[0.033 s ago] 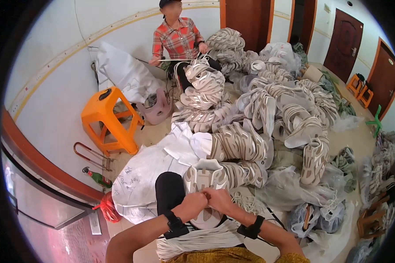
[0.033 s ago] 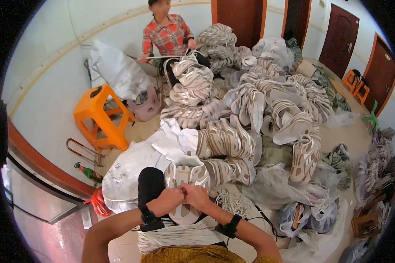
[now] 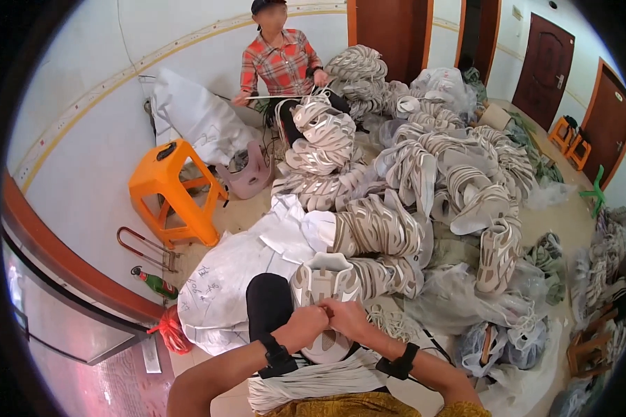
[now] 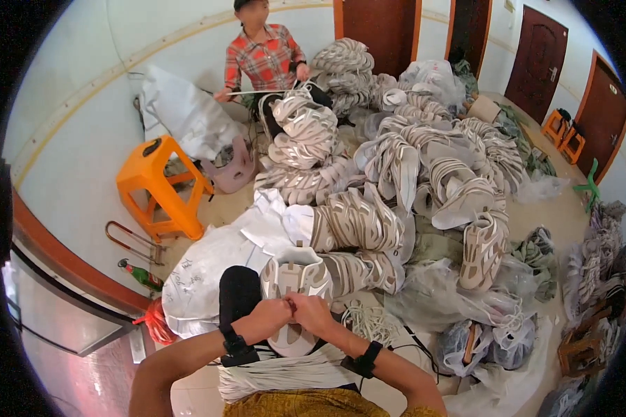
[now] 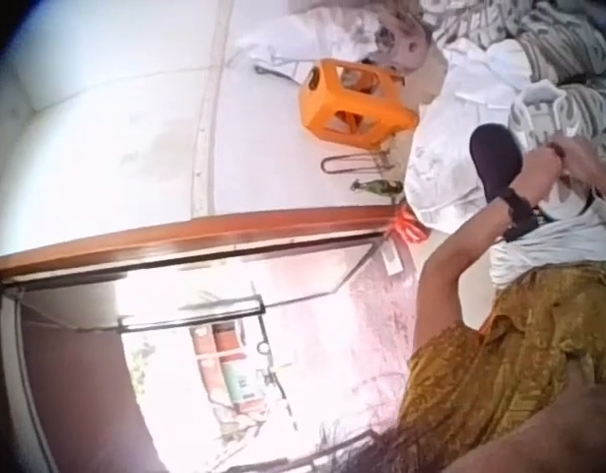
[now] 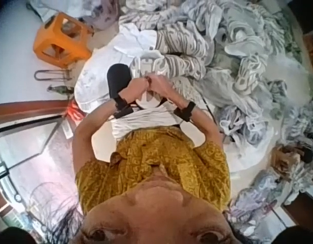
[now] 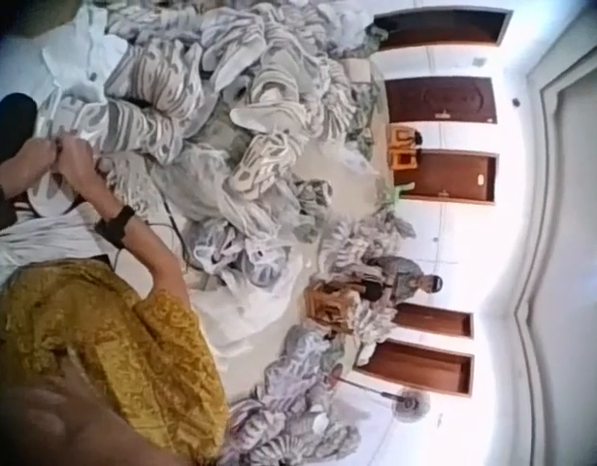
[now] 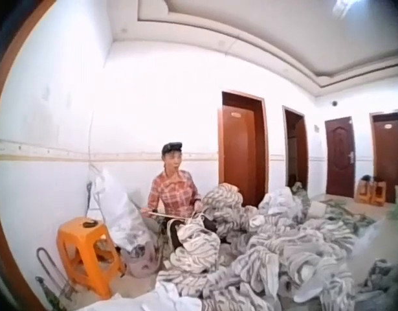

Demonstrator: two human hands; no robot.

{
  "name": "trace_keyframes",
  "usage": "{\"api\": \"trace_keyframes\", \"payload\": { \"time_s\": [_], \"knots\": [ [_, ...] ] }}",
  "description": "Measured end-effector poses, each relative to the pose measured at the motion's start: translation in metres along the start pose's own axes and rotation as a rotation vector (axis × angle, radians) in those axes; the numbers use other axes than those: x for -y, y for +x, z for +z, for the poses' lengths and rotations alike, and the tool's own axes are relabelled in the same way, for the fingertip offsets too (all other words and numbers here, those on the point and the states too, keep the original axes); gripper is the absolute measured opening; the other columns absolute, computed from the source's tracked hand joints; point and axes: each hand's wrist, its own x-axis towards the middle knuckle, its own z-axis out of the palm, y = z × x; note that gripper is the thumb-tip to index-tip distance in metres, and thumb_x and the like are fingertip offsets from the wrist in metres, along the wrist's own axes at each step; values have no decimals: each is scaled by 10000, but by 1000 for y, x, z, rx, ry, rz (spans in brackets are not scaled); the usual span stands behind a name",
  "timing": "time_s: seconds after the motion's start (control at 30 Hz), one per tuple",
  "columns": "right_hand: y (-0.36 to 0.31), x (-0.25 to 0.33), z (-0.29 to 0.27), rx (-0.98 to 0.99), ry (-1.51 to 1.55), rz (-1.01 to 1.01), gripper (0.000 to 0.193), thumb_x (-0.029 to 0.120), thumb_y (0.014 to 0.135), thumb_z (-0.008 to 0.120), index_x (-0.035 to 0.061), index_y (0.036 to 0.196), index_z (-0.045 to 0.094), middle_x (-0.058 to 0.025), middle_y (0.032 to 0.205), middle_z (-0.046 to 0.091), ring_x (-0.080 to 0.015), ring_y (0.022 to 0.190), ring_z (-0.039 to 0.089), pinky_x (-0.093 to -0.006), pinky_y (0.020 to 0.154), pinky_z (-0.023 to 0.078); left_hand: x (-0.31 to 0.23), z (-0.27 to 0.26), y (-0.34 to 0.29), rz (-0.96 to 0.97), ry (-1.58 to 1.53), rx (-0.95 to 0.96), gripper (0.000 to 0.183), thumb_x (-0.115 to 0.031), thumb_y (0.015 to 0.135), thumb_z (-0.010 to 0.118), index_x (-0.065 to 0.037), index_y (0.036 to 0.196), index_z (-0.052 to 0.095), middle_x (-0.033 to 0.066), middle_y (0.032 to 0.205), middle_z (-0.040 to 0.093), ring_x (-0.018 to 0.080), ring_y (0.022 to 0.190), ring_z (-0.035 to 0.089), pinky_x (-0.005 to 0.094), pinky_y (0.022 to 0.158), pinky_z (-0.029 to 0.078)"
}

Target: The recorder is threading laces into a white sneaker while sitting in a workspace surrounded by shoe components.

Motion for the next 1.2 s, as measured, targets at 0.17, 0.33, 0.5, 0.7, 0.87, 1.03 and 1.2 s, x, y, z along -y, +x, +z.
{"api": "trace_keyframes", "payload": {
  "time_s": [0.17, 0.33, 0.5, 0.7, 0.87, 1.03, 1.2],
  "knots": [
    [-5, -7, 7, -58, 90, 30, 288, 116, 677, 586, 96, 963, 609, -120, 764, 627, -260, 693, 617, -334, 607, 470, -14, 0, -4, 2, 279, -63, 98, -74, 682, 517, 8, 719, 556, 117, 649, 547, 238, 591, 579, 321, 439, 456],
    [-4, -15, 12, -76, 125, -76, 336, 101, 638, 580, 79, 972, 602, -143, 785, 619, -274, 712, 612, -341, 622, 467, -6, 5, -6, 140, 196, -115, 127, -88, 661, 498, 2, 723, 564, 121, 622, 537, 246, 511, 560, 335, 424, 449],
    [10, -30, 25, -72, 92, -51, 319, 116, 582, 586, 80, 897, 616, -152, 772, 609, -306, 735, 598, -385, 651, 468, 18, 3, -3, 31, -16, -48, 169, -65, 717, 478, -8, 877, 479, 141, 626, 563, 315, 566, 573, 406, 466, 452],
    [4, -22, 27, -169, 276, -62, 279, 84, 559, 567, 65, 830, 631, -133, 741, 615, -292, 708, 598, -358, 616, 468, 15, -24, -14, -19, -369, 12, 316, -225, 887, 440, -101, 1173, 489, 203, 620, 525, 257, 481, 475, 357, 452, 359],
    [14, -41, 36, -207, 437, -87, 240, 19, 472, 625, 7, 712, 633, -146, 654, 604, -282, 634, 597, -345, 553, 451, 0, -31, -3, -79, -416, -42, 276, -222, 873, 456, -60, 1069, 565, 161, 608, 520, 269, 471, 451, 340, 460, 352],
    [1, -27, 25, -209, 409, -172, 251, 65, 458, 644, 20, 704, 645, -136, 623, 600, -276, 594, 595, -344, 530, 454, -1, -47, -26, -284, -697, -103, 218, -211, 857, 470, -31, 922, 575, 116, 586, 535, 155, 477, 487, 296, 457, 378],
    [8, -11, 19, -198, 136, -292, 215, 160, 466, 656, 28, 633, 627, -132, 576, 572, -301, 572, 576, -382, 506, 444, -19, -80, -40, -428, -763, -175, 223, -196, 847, 478, -1, 742, 498, 64, 540, 499, 142, 469, 478, 270, 467, 392]
  ]
}}
